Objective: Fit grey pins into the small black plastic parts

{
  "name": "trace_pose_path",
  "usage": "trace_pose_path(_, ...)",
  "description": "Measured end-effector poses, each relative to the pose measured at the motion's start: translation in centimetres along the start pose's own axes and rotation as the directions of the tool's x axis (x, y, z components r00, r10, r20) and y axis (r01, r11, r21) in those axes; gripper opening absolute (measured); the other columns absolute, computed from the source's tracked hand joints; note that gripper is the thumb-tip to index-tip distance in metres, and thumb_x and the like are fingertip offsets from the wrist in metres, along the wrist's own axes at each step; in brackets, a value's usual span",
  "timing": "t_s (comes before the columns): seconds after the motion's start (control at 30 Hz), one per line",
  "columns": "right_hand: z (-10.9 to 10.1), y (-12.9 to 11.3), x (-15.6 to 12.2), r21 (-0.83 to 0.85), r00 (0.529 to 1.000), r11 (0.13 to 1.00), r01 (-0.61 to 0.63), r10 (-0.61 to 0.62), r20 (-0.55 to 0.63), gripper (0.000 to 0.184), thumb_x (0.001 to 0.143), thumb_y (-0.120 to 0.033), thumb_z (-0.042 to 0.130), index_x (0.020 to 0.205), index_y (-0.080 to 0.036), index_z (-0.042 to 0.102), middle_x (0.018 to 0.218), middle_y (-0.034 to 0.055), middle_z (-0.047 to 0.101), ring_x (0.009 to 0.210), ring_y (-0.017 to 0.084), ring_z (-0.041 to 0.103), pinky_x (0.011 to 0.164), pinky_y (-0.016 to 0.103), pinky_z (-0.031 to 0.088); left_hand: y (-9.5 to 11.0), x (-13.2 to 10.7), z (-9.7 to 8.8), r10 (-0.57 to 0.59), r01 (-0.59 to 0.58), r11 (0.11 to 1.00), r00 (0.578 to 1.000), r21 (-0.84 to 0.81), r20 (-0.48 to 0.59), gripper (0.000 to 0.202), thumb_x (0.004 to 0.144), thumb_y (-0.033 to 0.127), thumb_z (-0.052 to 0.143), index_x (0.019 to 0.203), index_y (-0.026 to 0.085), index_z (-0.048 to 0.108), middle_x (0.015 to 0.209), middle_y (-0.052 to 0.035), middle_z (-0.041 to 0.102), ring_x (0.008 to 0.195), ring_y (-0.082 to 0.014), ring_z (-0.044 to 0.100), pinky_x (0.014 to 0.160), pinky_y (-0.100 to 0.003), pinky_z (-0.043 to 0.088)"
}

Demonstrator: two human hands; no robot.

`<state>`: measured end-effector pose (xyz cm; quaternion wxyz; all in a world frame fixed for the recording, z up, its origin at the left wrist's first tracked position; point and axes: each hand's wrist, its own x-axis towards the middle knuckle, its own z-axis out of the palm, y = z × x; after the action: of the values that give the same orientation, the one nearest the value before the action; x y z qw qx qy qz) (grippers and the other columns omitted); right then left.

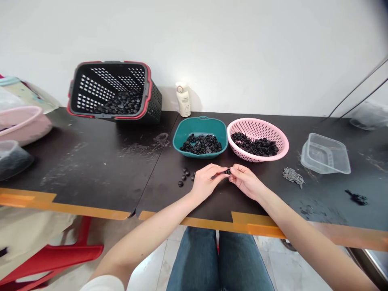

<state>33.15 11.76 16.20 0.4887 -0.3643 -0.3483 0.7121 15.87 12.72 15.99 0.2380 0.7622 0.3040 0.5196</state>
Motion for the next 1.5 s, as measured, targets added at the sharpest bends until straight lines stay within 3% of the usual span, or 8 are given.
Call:
trace_pose_path(0.13,0.04,-0.01,0.06,-0.064,0.998,0.997,0.045,-0.048,-0.033,0.026,0.069,-0.036,0.077,0.059,-0.019,0.06,0.057,-0.0036,0.056,0.056,0.008,0.049,0.059,0.024,0.04,0.08,0.03,0.07,-0.037,0.036,0.998,0.999,-0.053,-0.006,0.018,0.08,0.021,0.066,0.098,0.018,0.068,0.087,-0.0043,0.067,0.076,-0.0116,0.064,0.067,-0.024,0.058)
trace_pose_path(0.4,0.04,-0.53,-0.17,-0.171,0.992,0.98,0.104,-0.114,-0.051,0.017,0.068,-0.033,0.077,0.079,-0.02,0.074,0.073,0.0022,0.067,0.063,0.012,0.055,0.064,0.027,0.045,0.17,-0.06,-0.06,0.0,0.0,1.0,0.999,-0.005,-0.046,0.02,0.08,0.022,0.066,0.1,0.019,0.068,0.088,-0.0041,0.067,0.075,-0.0111,0.063,0.066,-0.024,0.058)
trace_pose_path(0.9,0.18,-0.41,-0.18,-0.122,0.994,0.988,0.092,-0.098,-0.045,0.019,0.068,-0.03,0.078,0.084,-0.021,0.075,0.077,0.0029,0.071,0.063,0.01,0.057,0.063,0.026,0.046,0.33,0.05,-0.15,0.025,-0.024,1.0,0.995,0.01,-0.1,0.02,0.077,0.019,0.07,0.097,0.019,0.069,0.087,-0.0035,0.067,0.071,-0.0104,0.064,0.063,-0.022,0.058)
trace_pose_path(1.5,0.18,-0.08,0.0,-0.104,0.994,0.991,0.079,-0.086,-0.072,0.022,0.066,-0.031,0.079,0.085,-0.021,0.075,0.074,0.002,0.068,0.061,0.01,0.055,0.06,0.026,0.045,0.81,0.25,-0.18,-0.026,0.025,1.0,0.992,-0.015,-0.126,0.018,0.078,0.022,0.069,0.095,0.019,0.069,0.085,-0.0025,0.066,0.067,-0.0096,0.063,0.063,-0.023,0.058)
